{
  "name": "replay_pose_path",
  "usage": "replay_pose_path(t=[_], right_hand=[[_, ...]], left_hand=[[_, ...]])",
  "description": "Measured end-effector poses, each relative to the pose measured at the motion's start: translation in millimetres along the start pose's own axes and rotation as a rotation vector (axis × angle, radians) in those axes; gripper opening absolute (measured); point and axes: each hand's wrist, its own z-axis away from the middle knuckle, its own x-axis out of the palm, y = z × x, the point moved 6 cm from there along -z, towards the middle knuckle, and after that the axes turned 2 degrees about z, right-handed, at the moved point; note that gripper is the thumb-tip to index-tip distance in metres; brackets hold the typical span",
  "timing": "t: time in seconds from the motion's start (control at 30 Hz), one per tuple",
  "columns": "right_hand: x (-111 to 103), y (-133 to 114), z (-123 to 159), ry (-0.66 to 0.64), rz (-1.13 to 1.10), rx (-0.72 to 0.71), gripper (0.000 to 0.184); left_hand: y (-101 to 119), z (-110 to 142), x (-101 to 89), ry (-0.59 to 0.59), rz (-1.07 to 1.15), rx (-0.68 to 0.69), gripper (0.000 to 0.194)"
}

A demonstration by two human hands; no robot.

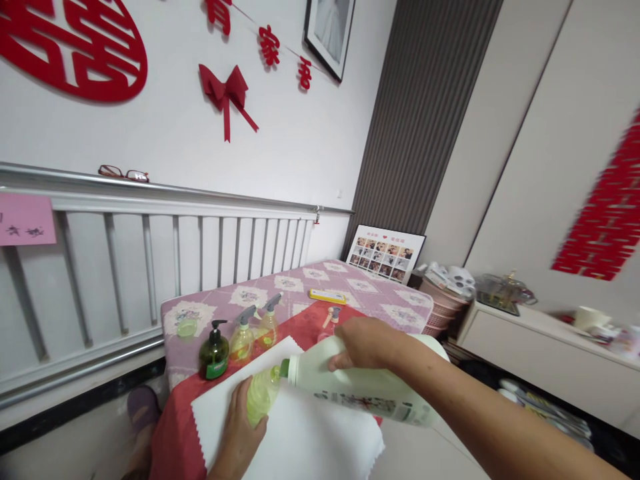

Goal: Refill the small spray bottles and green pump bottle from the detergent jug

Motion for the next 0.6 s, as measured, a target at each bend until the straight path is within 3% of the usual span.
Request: replay_pose_path(t=[0.6], right_hand=[[0.8,0.1,-2.5,0.026,0.005,-0.015,0.04]], left_hand=[[1.4,-0.7,-1.0,-0.03,0.018,-0.036,0.073]])
